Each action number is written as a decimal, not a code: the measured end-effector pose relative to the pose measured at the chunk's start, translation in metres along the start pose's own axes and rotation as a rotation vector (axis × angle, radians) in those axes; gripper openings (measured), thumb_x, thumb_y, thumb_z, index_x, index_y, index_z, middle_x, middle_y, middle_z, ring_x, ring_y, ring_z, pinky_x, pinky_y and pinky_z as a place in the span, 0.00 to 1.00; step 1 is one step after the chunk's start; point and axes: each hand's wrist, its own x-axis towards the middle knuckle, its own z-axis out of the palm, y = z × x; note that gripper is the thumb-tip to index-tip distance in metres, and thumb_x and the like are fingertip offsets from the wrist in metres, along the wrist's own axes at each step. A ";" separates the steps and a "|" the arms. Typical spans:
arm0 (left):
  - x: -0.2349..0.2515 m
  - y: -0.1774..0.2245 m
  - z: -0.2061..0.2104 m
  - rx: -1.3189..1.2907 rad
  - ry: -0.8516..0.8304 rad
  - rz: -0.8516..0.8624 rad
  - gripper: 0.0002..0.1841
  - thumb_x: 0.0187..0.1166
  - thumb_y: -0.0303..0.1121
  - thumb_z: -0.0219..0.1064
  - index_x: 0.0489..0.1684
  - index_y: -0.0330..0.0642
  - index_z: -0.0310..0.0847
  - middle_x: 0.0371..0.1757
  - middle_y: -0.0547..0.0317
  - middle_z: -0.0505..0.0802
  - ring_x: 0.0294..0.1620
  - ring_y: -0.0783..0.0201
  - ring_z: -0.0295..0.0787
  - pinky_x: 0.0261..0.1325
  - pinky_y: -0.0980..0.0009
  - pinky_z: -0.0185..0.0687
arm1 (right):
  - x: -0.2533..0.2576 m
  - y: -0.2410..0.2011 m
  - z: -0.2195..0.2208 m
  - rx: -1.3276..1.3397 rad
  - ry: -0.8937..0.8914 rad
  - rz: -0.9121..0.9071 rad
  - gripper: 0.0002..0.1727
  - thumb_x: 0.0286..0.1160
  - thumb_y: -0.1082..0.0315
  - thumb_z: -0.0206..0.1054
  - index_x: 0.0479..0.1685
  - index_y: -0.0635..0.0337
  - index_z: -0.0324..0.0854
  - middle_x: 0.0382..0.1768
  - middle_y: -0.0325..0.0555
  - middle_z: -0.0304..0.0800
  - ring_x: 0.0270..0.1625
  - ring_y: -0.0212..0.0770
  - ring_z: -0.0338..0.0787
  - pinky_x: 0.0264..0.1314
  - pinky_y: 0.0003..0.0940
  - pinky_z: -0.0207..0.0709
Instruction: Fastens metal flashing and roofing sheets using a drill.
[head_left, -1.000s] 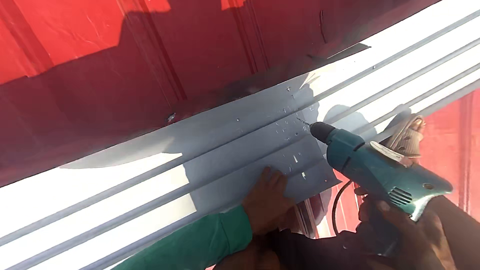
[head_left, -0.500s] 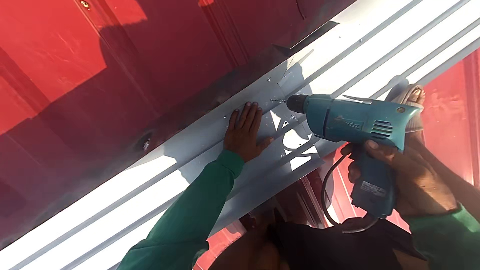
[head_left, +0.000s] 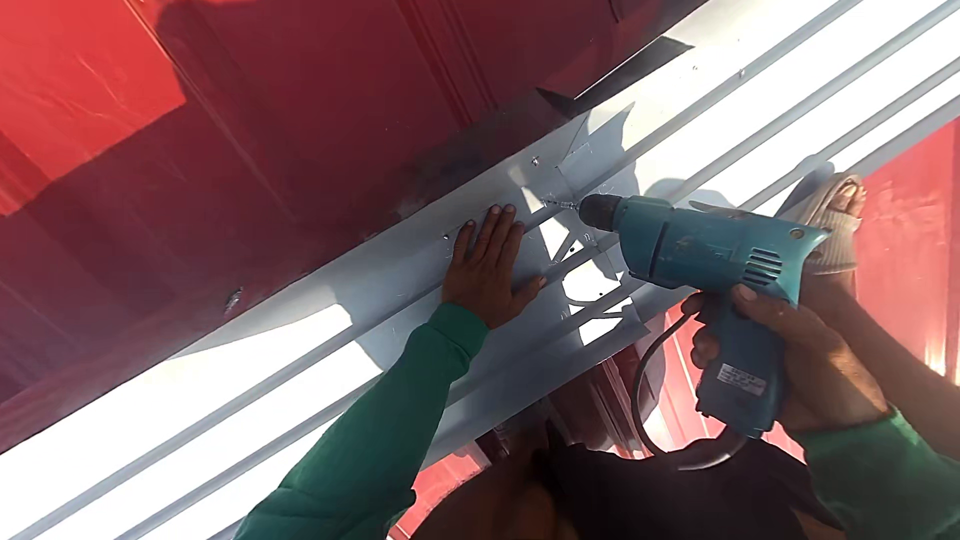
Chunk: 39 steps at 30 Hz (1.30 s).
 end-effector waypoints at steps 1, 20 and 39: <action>0.000 0.000 0.000 -0.001 0.000 0.002 0.50 0.77 0.73 0.46 0.90 0.40 0.62 0.96 0.53 0.58 0.98 0.56 0.44 0.95 0.45 0.32 | 0.001 0.000 -0.001 0.015 -0.004 0.007 0.18 0.83 0.56 0.58 0.59 0.60 0.79 0.46 0.58 0.91 0.29 0.46 0.92 0.33 0.41 0.92; 0.000 -0.002 0.000 0.005 0.025 0.011 0.49 0.78 0.72 0.46 0.89 0.40 0.63 0.96 0.53 0.59 0.98 0.56 0.45 0.95 0.46 0.33 | 0.010 0.004 -0.010 0.176 -0.090 0.088 0.18 0.80 0.54 0.63 0.56 0.59 0.81 0.46 0.57 0.91 0.29 0.44 0.92 0.33 0.39 0.92; 0.005 0.009 -0.013 -0.084 0.066 0.019 0.38 0.78 0.61 0.57 0.76 0.38 0.77 0.83 0.41 0.77 0.88 0.44 0.67 0.87 0.37 0.51 | 0.072 -0.072 -0.044 -0.116 -0.248 0.261 0.16 0.77 0.47 0.63 0.45 0.48 0.82 0.31 0.45 0.87 0.23 0.38 0.87 0.26 0.33 0.87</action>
